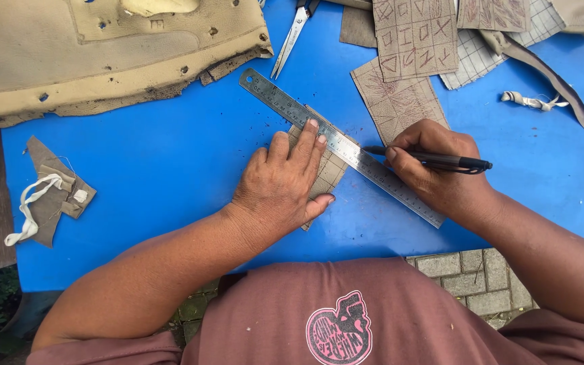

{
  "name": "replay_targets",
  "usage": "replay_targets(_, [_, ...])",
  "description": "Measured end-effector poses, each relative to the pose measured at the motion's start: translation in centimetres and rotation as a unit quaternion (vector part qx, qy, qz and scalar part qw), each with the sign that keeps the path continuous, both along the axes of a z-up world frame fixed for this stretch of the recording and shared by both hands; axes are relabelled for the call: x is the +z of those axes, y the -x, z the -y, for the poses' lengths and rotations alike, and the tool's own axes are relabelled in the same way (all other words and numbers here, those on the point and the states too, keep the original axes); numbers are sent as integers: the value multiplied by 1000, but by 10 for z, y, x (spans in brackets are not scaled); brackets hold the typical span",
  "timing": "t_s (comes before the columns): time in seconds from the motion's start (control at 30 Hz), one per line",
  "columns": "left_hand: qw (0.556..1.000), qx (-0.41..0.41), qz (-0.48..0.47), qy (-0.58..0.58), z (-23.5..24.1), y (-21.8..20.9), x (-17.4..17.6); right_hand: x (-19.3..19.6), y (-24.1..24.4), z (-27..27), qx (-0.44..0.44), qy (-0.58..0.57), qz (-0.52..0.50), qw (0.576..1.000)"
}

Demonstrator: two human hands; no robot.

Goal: Marking a grid pattern on a leather piece using a ruler and pen, then cutting it with scissors.

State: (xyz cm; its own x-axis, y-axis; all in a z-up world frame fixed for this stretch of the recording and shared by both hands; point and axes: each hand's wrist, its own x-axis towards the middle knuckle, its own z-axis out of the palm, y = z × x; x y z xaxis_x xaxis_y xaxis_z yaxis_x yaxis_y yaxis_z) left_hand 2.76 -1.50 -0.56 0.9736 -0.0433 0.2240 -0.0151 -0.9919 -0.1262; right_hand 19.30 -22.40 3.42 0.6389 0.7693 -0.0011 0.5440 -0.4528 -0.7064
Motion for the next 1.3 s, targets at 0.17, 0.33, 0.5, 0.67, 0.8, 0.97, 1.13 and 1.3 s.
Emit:
replay_targets(0.17, [999,-12,26,25,-6,-1,5,4,8,9,-15,-95,13,995])
replay_targets(0.33, [993,17,23,116,-14,1,15,3,28,-6,134,-80,177,972])
replay_targets(0.5, [994,20,7,109,-20,1,12,-11,34,-11,105,-53,291,949])
replay_targets(0.67, [962,29,-51,265,-20,-1,22,-13,24,-10,113,-45,311,942])
replay_targets(0.8, [944,34,-95,315,-27,1,30,3,2,-18,64,-63,228,969])
replay_targets(0.97, [865,69,-87,490,-36,-4,39,-22,-52,-22,70,-88,240,964])
replay_targets(1.13, [768,51,-43,637,-37,-6,24,-4,-45,-40,94,-88,326,937])
replay_targets(1.3, [719,-8,8,695,-30,-7,15,6,-15,-53,127,-193,-297,927])
